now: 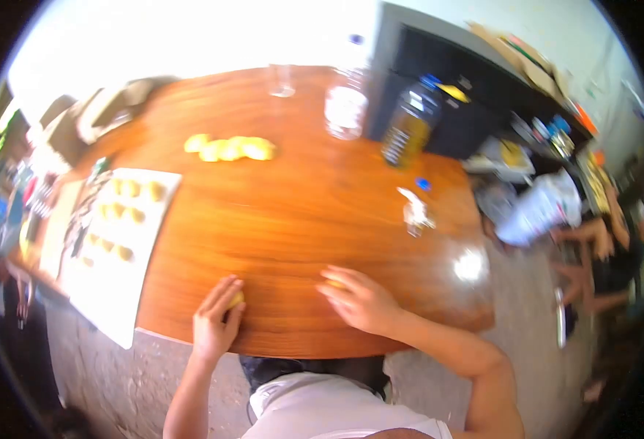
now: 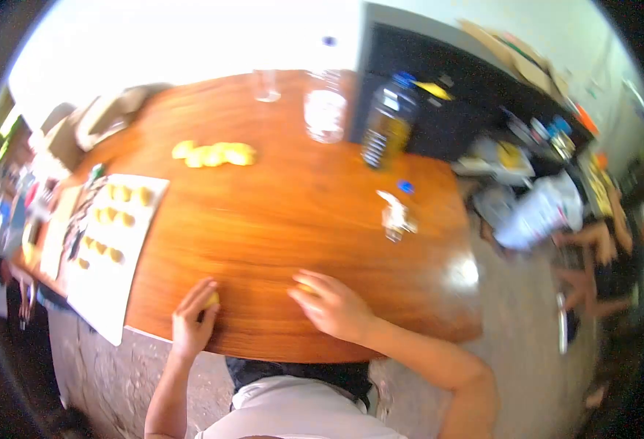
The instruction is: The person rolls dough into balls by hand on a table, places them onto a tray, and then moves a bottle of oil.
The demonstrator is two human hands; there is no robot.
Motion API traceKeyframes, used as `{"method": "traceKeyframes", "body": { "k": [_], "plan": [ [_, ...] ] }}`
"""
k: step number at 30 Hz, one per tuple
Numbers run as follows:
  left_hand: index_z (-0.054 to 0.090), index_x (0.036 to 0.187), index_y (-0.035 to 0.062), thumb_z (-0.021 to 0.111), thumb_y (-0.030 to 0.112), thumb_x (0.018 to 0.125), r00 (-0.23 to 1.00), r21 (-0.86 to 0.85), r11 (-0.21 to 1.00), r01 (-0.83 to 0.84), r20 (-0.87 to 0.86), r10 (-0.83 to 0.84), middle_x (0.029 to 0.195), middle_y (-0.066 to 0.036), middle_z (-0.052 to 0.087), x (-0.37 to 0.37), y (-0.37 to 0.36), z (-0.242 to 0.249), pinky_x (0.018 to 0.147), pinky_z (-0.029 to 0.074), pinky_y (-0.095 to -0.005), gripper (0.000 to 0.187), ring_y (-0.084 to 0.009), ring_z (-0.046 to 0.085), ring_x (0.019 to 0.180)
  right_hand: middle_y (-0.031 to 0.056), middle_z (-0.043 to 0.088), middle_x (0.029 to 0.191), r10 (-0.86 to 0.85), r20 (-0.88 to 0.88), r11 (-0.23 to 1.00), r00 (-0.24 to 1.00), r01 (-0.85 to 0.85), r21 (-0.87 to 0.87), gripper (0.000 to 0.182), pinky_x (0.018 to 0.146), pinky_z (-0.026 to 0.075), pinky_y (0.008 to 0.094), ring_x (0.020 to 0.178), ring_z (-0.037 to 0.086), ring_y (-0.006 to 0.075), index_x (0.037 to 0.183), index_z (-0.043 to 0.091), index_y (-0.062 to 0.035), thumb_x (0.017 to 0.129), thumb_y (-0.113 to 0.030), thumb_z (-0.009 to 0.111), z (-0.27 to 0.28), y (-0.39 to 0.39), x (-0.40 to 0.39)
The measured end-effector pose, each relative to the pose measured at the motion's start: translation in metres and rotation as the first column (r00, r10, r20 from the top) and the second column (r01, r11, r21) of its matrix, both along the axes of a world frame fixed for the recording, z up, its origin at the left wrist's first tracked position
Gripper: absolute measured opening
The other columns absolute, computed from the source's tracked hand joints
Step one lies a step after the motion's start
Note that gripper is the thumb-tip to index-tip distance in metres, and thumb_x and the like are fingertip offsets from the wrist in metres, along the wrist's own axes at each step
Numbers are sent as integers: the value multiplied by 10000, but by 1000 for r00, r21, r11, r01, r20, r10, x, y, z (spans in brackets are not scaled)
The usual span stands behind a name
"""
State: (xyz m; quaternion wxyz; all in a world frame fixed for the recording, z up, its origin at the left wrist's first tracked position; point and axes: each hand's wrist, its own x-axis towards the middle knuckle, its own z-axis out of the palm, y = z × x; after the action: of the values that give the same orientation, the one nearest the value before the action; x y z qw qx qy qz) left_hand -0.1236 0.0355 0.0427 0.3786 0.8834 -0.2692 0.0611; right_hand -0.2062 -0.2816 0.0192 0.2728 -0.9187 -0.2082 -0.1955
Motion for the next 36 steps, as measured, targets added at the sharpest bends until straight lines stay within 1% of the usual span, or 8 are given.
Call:
{"method": "traceKeyframes", "body": {
  "k": [4, 6, 9, 14, 20, 24, 32, 36],
  "plan": [
    [715, 1315, 62, 685, 144, 987, 981, -21, 984, 179, -71, -180, 1435, -199, 639, 42, 22, 6, 1077, 534, -453, 339, -368, 630, 1313, 127, 653, 1059, -103, -57, 982, 993, 93, -167, 216, 923, 531, 465, 1038, 641, 361, 1016, 711, -70, 852, -176, 805, 16, -17, 33],
    [716, 1293, 47, 647, 203, 1011, 953, 37, 958, 286, 94, -288, 1442, -193, 630, 72, -2, -5, 1105, 512, -463, 329, -386, 592, 1348, 148, 619, 1092, -167, -29, 983, 986, 165, -76, 262, 933, 497, 491, 1036, 602, 379, 1023, 672, -57, 842, -191, 807, 8, 2, 74],
    [684, 1334, 24, 649, 140, 964, 912, 109, 934, 341, 201, -357, 1473, -208, 591, 88, -60, -19, 1164, 464, -464, 390, -390, 542, 1396, 213, 544, 1276, -272, 121, 962, 955, 270, 30, 372, 1018, 471, 506, 1166, 555, 427, 1155, 626, -12, 842, -144, 778, -2, 46, 108],
    [657, 1366, 16, 665, 153, 963, 816, 184, 877, 444, 322, -481, 1414, -200, 625, 48, -44, -24, 1126, 504, -452, 426, -373, 578, 1358, 247, 609, 1399, -122, -56, 992, 991, 124, 25, 363, 1143, 466, 497, 1351, 556, 440, 1245, 668, 9, 887, -31, 710, 6, 53, 45],
    [618, 1420, 22, 614, 196, 1047, 952, -29, 952, 305, 3, -305, 1481, -203, 581, 21, 30, -21, 1176, 460, -466, 412, -369, 530, 1414, 220, 678, 1203, -212, -87, 967, 973, 222, 122, 340, 1010, 524, 519, 1149, 636, 444, 1176, 668, -1, 848, -38, 751, 3, 5, 1],
    [629, 1397, 11, 627, 184, 1018, 933, 103, 947, 305, 167, -319, 1511, -207, 559, 43, -2, -27, 1217, 407, -478, 417, -378, 499, 1439, 234, 608, 1204, -305, -38, 952, 951, 304, -39, 316, 977, 478, 542, 1089, 575, 441, 1128, 642, -18, 833, -77, 738, 10, 18, 34],
    [651, 1370, 24, 639, 206, 990, 933, 155, 944, 292, 169, -317, 1532, -197, 547, 63, -68, -29, 1234, 384, -468, 421, -380, 467, 1468, 289, 573, 1437, 64, -91, 996, 994, -69, -48, 438, 1225, 365, 543, 1393, 500, 479, 1293, 661, 35, 896, -142, 712, -1, 47, 52],
    [638, 1434, 124, 700, 185, 964, 947, 99, 953, 285, 122, -296, 1514, -146, 581, 19, -12, -23, 1177, 473, -432, 479, -334, 546, 1413, 176, 655, 1355, 190, -137, 980, 972, -197, -41, 265, 1118, 506, 475, 1320, 607, 383, 1161, 720, -15, 930, -145, 733, 18, -2, 28]
  ]
}}
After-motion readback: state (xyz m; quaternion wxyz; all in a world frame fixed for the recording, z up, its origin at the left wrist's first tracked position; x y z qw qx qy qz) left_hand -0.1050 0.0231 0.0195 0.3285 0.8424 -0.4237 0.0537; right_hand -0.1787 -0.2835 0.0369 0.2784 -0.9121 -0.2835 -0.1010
